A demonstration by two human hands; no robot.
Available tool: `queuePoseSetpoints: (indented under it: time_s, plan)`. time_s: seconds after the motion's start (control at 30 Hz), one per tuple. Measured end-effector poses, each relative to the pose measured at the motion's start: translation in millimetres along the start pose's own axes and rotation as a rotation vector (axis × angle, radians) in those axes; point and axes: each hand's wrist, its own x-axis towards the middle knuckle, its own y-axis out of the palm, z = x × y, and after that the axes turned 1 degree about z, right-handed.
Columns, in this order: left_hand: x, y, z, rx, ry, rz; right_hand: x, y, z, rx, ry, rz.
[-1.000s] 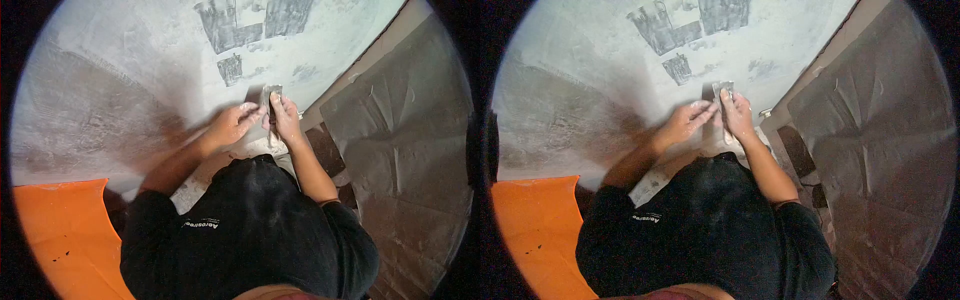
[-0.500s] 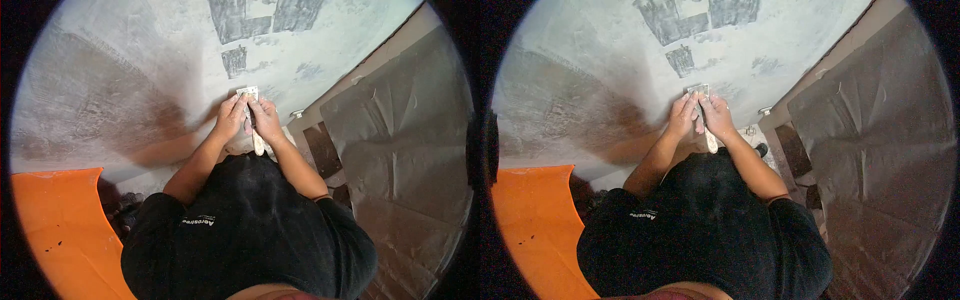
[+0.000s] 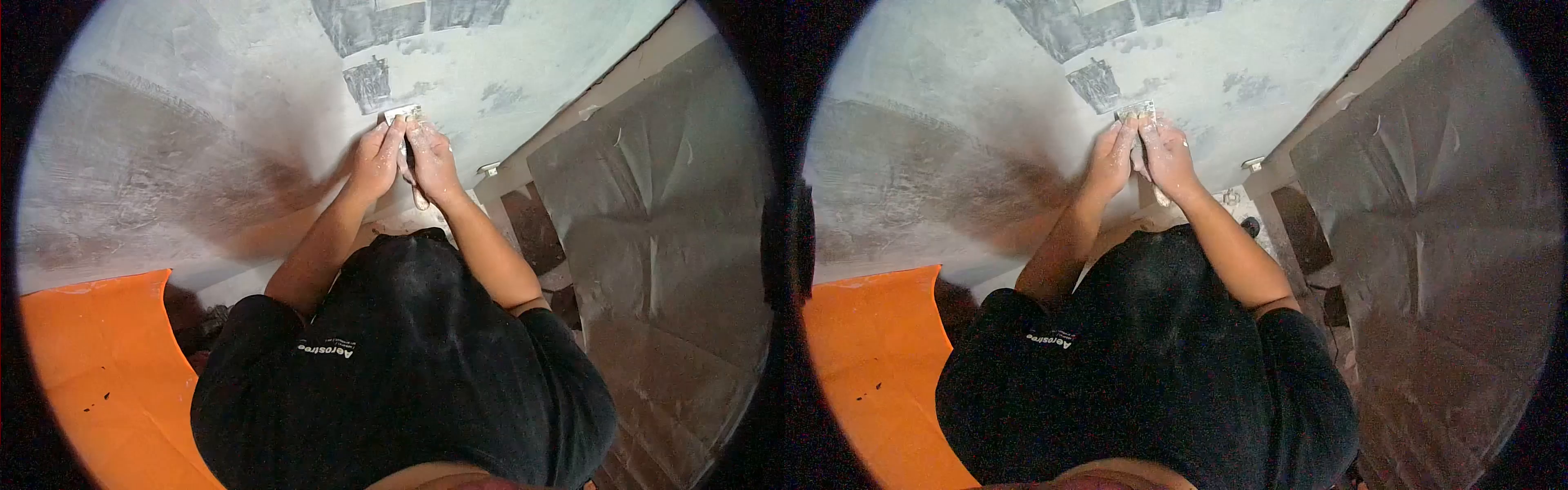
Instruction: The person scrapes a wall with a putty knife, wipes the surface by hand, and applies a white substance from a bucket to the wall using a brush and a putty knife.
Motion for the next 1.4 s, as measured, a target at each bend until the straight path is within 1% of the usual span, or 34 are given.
queuePoseSetpoints:
  time_s: [0.07, 0.1, 0.13, 0.2, 0.23, 0.3, 0.33, 0.4, 0.5, 0.7, 0.8, 0.93, 1.03, 1.1, 1.2, 1.33, 1.4]
  plan:
    - [3, 2, 1, 0.013, -0.113, -0.028, 5, 0, -6, -0.009, -0.016, -0.024]
    - [5, 2, 6, 0.015, -0.116, -0.036, 7, 1, -8, -0.02, -0.033, -0.051]
    - [8, 4, 13, -0.057, -0.105, -0.012, 7, 0, -8, -0.019, -0.027, -0.044]
    - [10, 6, 12, -0.168, -0.108, 0.061, 7, -1, -6, -0.166, -0.078, -0.102]
    - [10, 9, 13, -0.168, -0.109, 0.056, 8, -1, -6, -0.166, -0.076, -0.097]
    - [11, 13, 14, -0.201, 0.052, 0.056, 8, 0, -7, -0.179, -0.094, -0.133]
    - [10, 12, 13, -0.201, 0.046, 0.054, 8, -1, -5, -0.178, -0.088, -0.133]
    - [10, 7, 11, -0.102, 0.011, 0.076, 8, -2, -1, -0.264, -0.085, -0.1]
    - [9, 5, 4, -0.052, -0.043, 0.072, 12, -4, -10, -0.167, -0.038, -0.091]
    - [10, 6, -1, -0.094, -0.008, 0.094, 13, -7, -17, -0.171, -0.059, -0.081]
    - [8, 5, 2, -0.014, -0.051, 0.09, 13, -8, -24, -0.152, -0.082, -0.107]
    - [4, 7, 11, -0.085, -0.079, 0.089, 7, -9, -22, -0.155, -0.047, -0.076]
    - [5, 7, 13, -0.022, -0.051, 0.058, 6, -6, -17, -0.146, -0.028, -0.106]
    - [9, 7, 10, -0.106, 0.0, 0.092, 8, -5, -16, -0.144, -0.056, -0.097]
    - [8, 4, -3, -0.014, -0.012, 0.089, 7, -1, -5, -0.107, -0.017, -0.075]
    - [8, 3, -4, 0.002, -0.044, 0.079, 11, -3, -13, -0.114, -0.017, -0.068]
    - [10, 4, 2, -0.092, -0.004, 0.08, 13, -3, -15, -0.175, -0.052, -0.095]
